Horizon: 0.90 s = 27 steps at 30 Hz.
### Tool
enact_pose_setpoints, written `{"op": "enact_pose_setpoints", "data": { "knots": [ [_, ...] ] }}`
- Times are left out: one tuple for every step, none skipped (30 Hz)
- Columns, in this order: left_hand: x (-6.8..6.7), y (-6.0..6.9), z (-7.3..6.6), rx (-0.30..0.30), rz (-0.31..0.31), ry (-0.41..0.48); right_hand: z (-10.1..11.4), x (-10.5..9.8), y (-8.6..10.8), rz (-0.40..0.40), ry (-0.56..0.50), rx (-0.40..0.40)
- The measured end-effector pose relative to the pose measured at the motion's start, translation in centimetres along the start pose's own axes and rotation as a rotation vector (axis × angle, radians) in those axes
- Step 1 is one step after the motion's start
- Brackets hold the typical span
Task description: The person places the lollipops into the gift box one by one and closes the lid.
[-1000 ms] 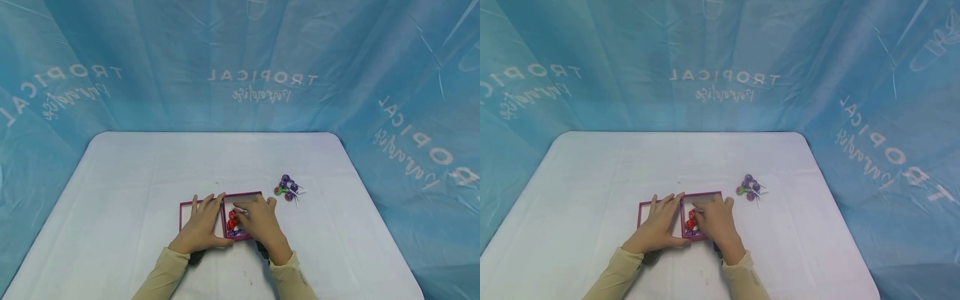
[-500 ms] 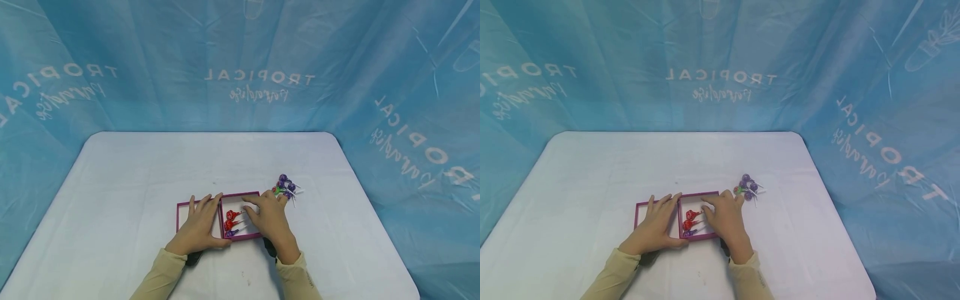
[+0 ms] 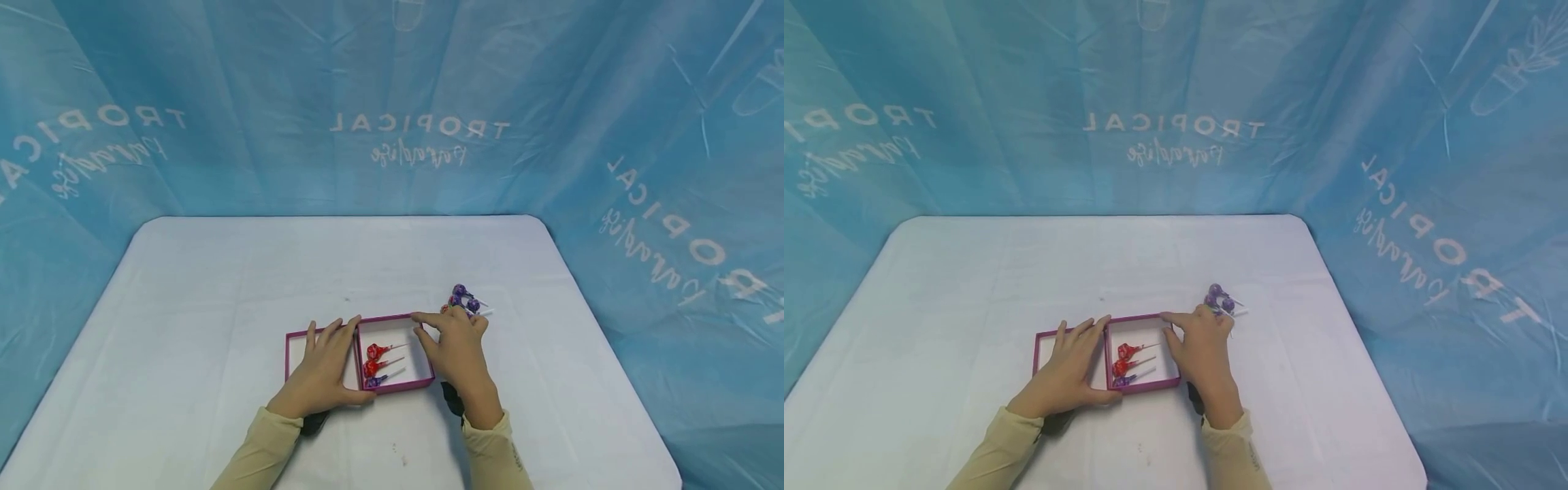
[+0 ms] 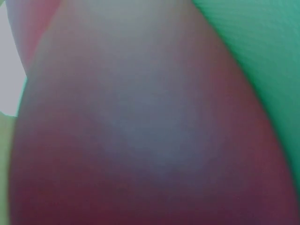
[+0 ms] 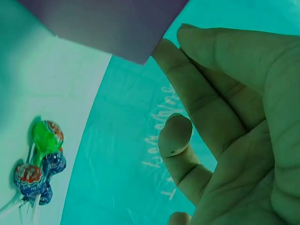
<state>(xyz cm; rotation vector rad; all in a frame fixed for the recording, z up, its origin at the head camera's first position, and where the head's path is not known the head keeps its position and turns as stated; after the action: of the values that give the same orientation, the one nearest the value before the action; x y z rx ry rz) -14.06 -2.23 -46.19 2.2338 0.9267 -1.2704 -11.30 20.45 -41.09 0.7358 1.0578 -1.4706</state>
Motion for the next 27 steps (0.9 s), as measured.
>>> {"op": "enact_pose_setpoints", "data": {
  "knots": [
    [0.0,0.0,0.0,-0.003,0.003,0.001,-0.1,0.1,0.0,0.001,-0.001,0.003],
    [0.0,0.0,0.1,-0.006,0.005,0.003,-0.2,0.1,0.0,0.003,0.000,0.006],
    [0.1,0.0,0.1,-0.008,0.008,0.004,-0.3,0.1,0.0,0.003,-0.002,0.007],
    [0.1,0.0,0.1,-0.010,0.010,0.003,-0.4,0.1,0.0,0.001,-0.005,0.006],
    [0.1,0.0,0.1,-0.007,0.006,0.000,-0.4,0.1,0.0,0.001,-0.010,0.006],
    [0.0,0.0,0.1,-0.006,0.007,-0.002,-0.4,0.0,0.0,0.000,-0.011,0.007],
    [0.0,0.0,0.1,-0.008,0.009,0.000,-0.4,0.0,0.0,-0.001,-0.011,0.008],
    [0.0,0.0,0.0,-0.007,0.009,0.000,-0.5,-0.2,0.1,-0.001,-0.014,0.012],
    [0.0,0.0,0.0,-0.006,0.009,0.000,-0.5,-0.3,0.1,0.002,-0.017,0.016],
    [0.0,0.0,0.0,-0.005,0.010,0.002,-0.6,-0.4,0.1,0.004,-0.022,0.021],
    [-0.1,0.0,-0.1,-0.003,0.009,0.004,-0.8,-0.6,0.1,0.008,-0.024,0.027],
    [-0.1,0.0,-0.1,-0.007,0.015,0.005,-0.9,-0.8,0.1,0.011,-0.024,0.033],
    [-0.1,0.0,-0.1,-0.009,0.017,0.006,-1.1,-0.9,0.1,0.015,-0.024,0.038],
    [-0.1,0.1,-0.1,-0.009,0.015,0.004,-1.3,-1.0,0.0,0.016,-0.030,0.042],
    [-0.1,0.1,-0.1,-0.010,0.014,0.004,-1.6,-1.2,0.0,0.016,-0.030,0.045],
    [-0.1,0.1,0.0,-0.011,0.012,0.003,-1.9,-1.3,-0.1,0.013,-0.027,0.046],
    [0.0,0.1,0.1,-0.012,0.011,0.002,-2.2,-1.4,-0.1,0.012,-0.022,0.050],
    [0.0,0.1,0.1,-0.013,0.011,0.001,-2.6,-1.5,-0.2,0.011,-0.019,0.056],
    [0.0,0.1,0.2,-0.014,0.010,0.001,-3.0,-1.6,-0.3,0.010,-0.016,0.066],
    [0.1,0.1,0.3,-0.014,0.010,0.003,-3.3,-1.7,-0.4,0.008,-0.011,0.076],
    [0.1,0.0,0.3,-0.014,0.011,0.006,-3.7,-1.8,-0.5,0.009,-0.003,0.090],
    [0.1,0.0,0.3,-0.014,0.013,0.007,-4.2,-1.9,-0.6,0.010,0.002,0.105],
    [0.1,0.0,0.3,-0.014,0.015,0.007,-4.6,-1.9,-0.7,0.014,0.005,0.124],
    [0.1,0.0,0.2,-0.015,0.018,0.007,-5.0,-2.0,-0.8,0.021,0.009,0.144],
    [0.1,0.0,0.2,-0.017,0.024,0.006,-5.4,-2.0,-0.8,0.026,0.009,0.160],
    [0.1,0.0,0.2,-0.018,0.026,0.006,-5.8,-2.1,-0.8,0.030,0.006,0.176],
    [0.1,-0.1,0.1,-0.019,0.028,0.005,-6.2,-2.1,-0.8,0.034,0.004,0.191]
  ]
}}
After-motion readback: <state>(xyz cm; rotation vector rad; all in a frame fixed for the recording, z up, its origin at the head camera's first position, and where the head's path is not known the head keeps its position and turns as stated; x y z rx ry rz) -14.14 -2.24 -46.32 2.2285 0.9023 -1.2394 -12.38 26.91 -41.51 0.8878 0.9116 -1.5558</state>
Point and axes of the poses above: each hand's wrist, its own y-axis away from the middle knuckle, its own x-axis out of the palm, z = x × y, the point moved 4 cm from there along -y, towards the middle knuckle, and after that the axes turned 11 degrees about z, right-handed, at the moved point
